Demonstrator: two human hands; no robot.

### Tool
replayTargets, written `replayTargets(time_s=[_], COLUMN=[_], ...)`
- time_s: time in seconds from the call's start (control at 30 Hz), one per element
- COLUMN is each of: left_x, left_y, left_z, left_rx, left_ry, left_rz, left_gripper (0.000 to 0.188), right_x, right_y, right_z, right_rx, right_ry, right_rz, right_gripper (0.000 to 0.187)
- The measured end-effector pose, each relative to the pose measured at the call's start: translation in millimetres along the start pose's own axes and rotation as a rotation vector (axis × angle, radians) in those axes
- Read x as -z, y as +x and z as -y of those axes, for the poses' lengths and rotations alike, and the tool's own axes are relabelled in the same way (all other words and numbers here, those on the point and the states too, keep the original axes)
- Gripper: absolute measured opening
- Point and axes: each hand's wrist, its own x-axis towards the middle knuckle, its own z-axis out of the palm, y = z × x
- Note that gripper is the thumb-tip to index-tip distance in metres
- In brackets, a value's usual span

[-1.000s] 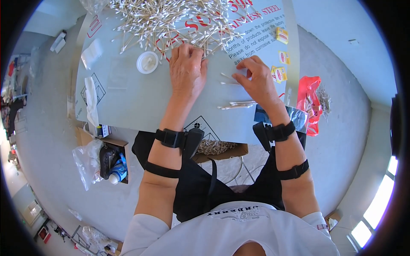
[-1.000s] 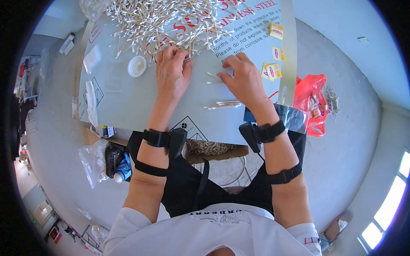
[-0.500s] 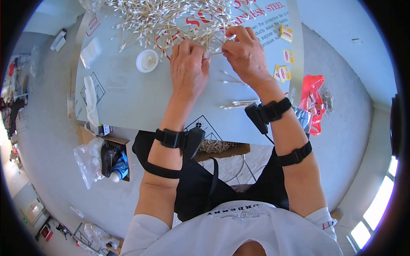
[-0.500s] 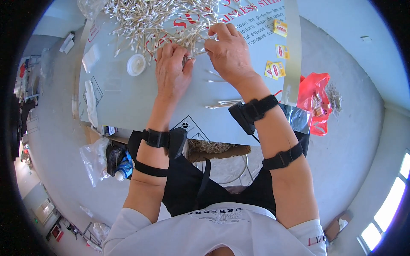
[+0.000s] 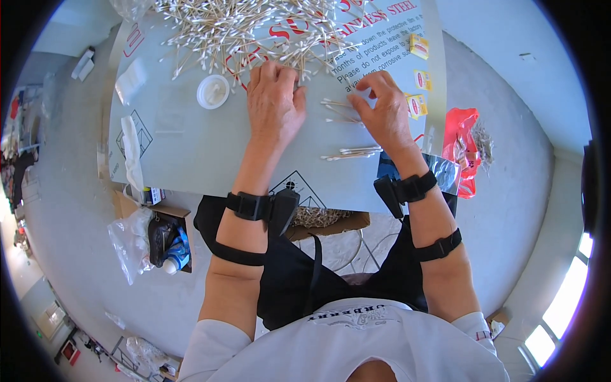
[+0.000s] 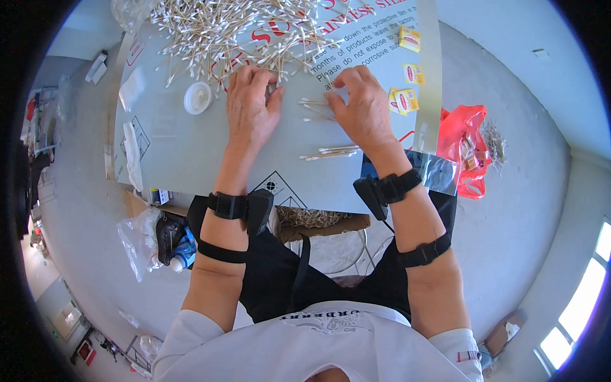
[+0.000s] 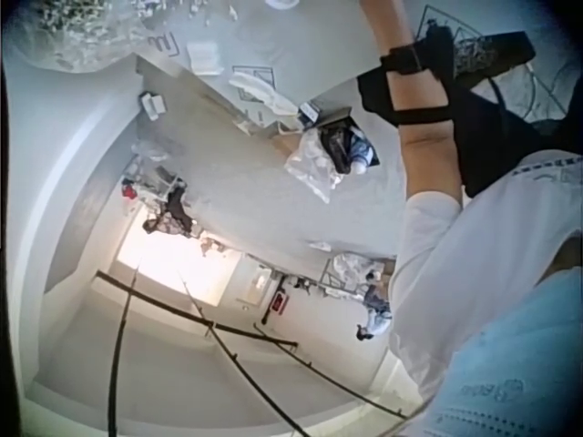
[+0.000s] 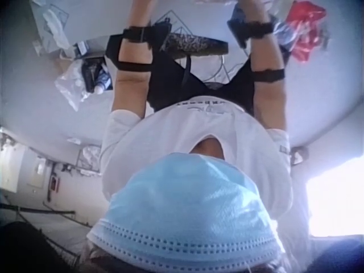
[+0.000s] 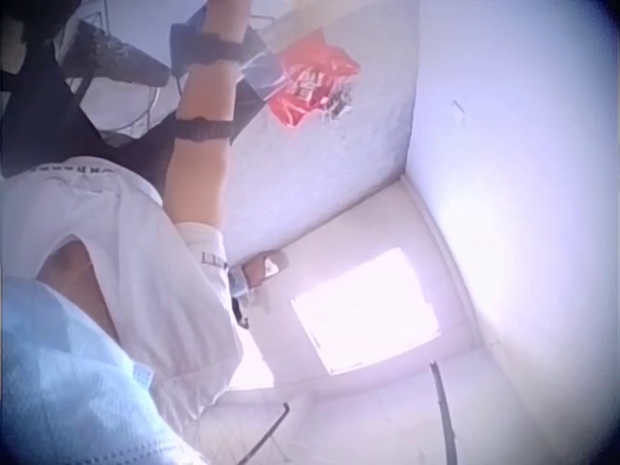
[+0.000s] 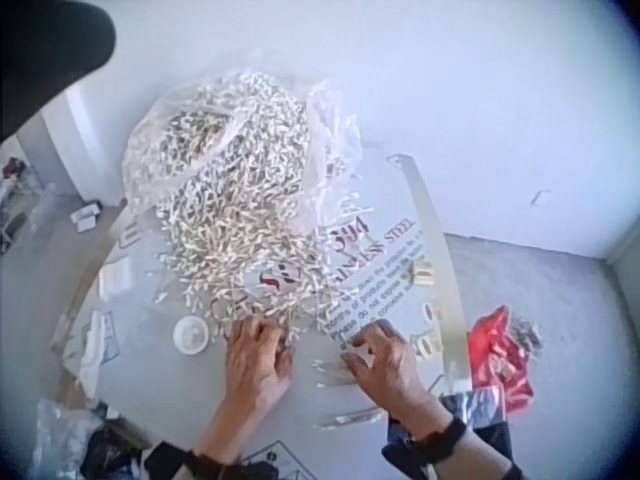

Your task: Packing groups of cotton swabs into small plastic sleeves.

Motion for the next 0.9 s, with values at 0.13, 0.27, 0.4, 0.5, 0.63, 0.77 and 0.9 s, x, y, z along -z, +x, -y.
replayTargets(time_s=[0.13, 0.27, 0.4, 0.5, 0.63, 0.77, 0.9], left_x=[0.1, 1.7, 5.0, 5.5, 7.6, 11.6, 9.9], left_y=[-0.1, 1.1, -0.4, -2.9, -3.4, -1.0, 0.7], left_z=[-2.6, -4.5, 3.1, 6.3, 4.7, -3.7, -9.7], left_rx=[0.027, 0.004, 0.033, 0.085, 0.126, -0.005, -0.124], left_ry=[-0.027, -0.083, -0.064, -0.112, -0.135, -0.064, 0.045], left_rz=[-0.019, -0.097, -0.102, -0.08, -0.066, -0.019, 0.042], left_gripper=[0.025, 0.025, 0.024, 0.026, 0.026, 0.034, 0.047], right_x=[-3.3, -0.8, 6.9, 14.3, 21.4, 3.0, -25.3], right_y=[6.2, 0.0, -19.7, -36.4, -39.5, 0.3, 40.6], right_z=[-2.1, -5.5, 3.3, -0.5, -1.9, 7.2, 14.2], right_rx=[-0.035, 0.107, 0.261, 0.248, 0.237, 0.036, 0.113], right_ry=[-0.036, 0.019, -0.008, -0.021, 0.04, 0.149, -0.041], right_rz=[-0.037, 0.052, 0.129, 0.243, 0.251, 0.11, -0.061], right_gripper=[0.014, 0.017, 0.017, 0.021, 0.021, 0.02, 0.025])
